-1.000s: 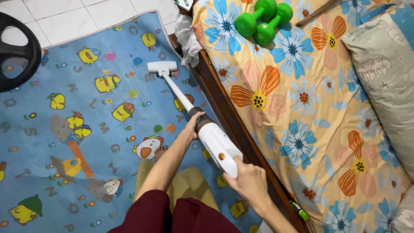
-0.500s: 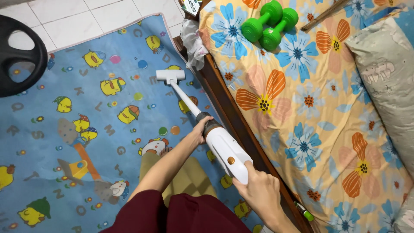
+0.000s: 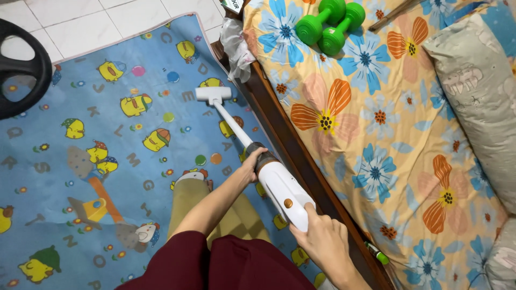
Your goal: Vacuuming a patterned floor mat and the surrounding tiled floor in a room.
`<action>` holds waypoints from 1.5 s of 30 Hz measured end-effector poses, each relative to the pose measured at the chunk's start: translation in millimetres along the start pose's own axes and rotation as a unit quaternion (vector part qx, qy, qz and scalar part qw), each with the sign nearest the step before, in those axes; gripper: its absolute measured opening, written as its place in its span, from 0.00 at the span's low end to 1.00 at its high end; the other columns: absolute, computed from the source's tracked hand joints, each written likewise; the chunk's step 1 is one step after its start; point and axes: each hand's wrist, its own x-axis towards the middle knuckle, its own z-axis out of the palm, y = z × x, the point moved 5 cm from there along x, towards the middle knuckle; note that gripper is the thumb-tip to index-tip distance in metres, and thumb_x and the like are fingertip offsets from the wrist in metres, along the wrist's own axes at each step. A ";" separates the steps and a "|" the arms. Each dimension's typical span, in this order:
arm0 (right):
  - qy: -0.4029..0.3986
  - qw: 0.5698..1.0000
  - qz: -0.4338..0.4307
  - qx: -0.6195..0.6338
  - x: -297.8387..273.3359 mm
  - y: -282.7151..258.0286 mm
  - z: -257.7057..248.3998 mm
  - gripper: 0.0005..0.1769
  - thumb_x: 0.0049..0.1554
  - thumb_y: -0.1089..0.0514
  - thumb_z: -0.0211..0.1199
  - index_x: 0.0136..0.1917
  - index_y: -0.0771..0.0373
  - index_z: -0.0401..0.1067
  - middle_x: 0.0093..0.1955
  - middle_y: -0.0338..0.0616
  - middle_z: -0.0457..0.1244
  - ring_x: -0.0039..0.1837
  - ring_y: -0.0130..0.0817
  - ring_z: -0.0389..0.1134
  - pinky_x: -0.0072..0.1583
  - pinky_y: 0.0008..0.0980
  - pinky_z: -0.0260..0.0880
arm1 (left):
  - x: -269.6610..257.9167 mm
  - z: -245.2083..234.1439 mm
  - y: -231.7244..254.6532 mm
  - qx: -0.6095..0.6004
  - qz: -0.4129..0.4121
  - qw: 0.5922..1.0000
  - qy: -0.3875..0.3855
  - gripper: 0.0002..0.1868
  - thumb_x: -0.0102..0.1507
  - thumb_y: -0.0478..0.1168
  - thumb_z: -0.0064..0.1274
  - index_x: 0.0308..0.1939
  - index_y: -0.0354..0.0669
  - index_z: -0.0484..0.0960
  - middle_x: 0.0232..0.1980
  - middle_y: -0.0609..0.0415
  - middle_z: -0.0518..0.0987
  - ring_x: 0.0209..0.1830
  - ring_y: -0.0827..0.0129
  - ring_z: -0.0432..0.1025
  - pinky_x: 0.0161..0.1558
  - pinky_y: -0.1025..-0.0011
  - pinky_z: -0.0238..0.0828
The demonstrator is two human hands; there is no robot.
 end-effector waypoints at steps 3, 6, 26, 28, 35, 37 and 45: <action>-0.004 1.000 0.013 -0.011 -10.2 6.9 1.6 0.33 0.49 0.40 0.70 0.61 0.59 0.70 0.33 0.56 0.70 0.39 0.54 0.74 0.43 0.49 0.74 | 15.0 -0.9 -15.4 0.003 -0.017 1.000 -0.016 0.26 0.52 0.53 0.65 0.44 0.38 0.79 0.35 0.43 0.84 0.29 0.54 0.80 0.42 0.50 0.83; 0.054 0.998 0.000 -0.012 -14.2 12.3 2.7 0.30 0.48 0.40 0.70 0.58 0.58 0.71 0.32 0.55 0.70 0.38 0.55 0.73 0.43 0.52 0.72 | 25.8 3.8 -11.9 0.011 0.000 0.999 -0.039 0.25 0.53 0.52 0.65 0.44 0.37 0.79 0.34 0.43 0.83 0.29 0.54 0.80 0.41 0.51 0.83; 0.138 0.977 -0.154 0.060 -9.8 38.5 61.9 0.26 0.49 0.45 0.73 0.49 0.68 0.72 0.30 0.57 0.69 0.29 0.44 0.73 0.33 0.41 0.74 | 21.8 -9.1 -12.2 -0.019 0.071 0.997 -0.026 0.25 0.53 0.49 0.65 0.45 0.34 0.80 0.36 0.42 0.84 0.29 0.54 0.81 0.39 0.53 0.84; 0.123 0.980 -0.150 0.052 -9.8 40.3 64.3 0.27 0.49 0.45 0.73 0.50 0.69 0.72 0.29 0.57 0.69 0.29 0.45 0.73 0.34 0.41 0.74 | 15.5 -8.1 -16.0 -0.019 0.072 0.997 -0.026 0.25 0.53 0.50 0.65 0.46 0.34 0.80 0.36 0.42 0.85 0.29 0.55 0.81 0.39 0.54 0.84; 0.122 0.970 -0.210 0.015 -2.2 46.6 72.8 0.28 0.46 0.44 0.75 0.49 0.66 0.71 0.26 0.58 0.67 0.31 0.52 0.72 0.36 0.46 0.73 | 24.9 -33.4 -15.7 -0.074 0.129 0.989 -0.019 0.24 0.53 0.49 0.65 0.45 0.38 0.78 0.35 0.43 0.83 0.30 0.53 0.80 0.40 0.52 0.83; 0.113 0.967 -0.228 0.025 -2.4 43.4 76.0 0.28 0.46 0.44 0.75 0.50 0.65 0.71 0.27 0.57 0.67 0.32 0.52 0.72 0.37 0.46 0.73 | 29.9 -51.4 -13.6 -0.079 0.147 0.985 -0.035 0.23 0.53 0.49 0.65 0.45 0.39 0.78 0.35 0.43 0.83 0.30 0.53 0.80 0.40 0.53 0.83; 0.061 0.949 -0.306 0.037 -9.8 31.9 88.0 0.30 0.46 0.46 0.76 0.51 0.66 0.69 0.31 0.57 0.68 0.36 0.51 0.73 0.39 0.46 0.73 | 4.7 -93.5 -20.0 -0.116 0.197 0.973 -0.036 0.24 0.56 0.50 0.65 0.46 0.37 0.78 0.37 0.43 0.83 0.31 0.54 0.79 0.42 0.55 0.83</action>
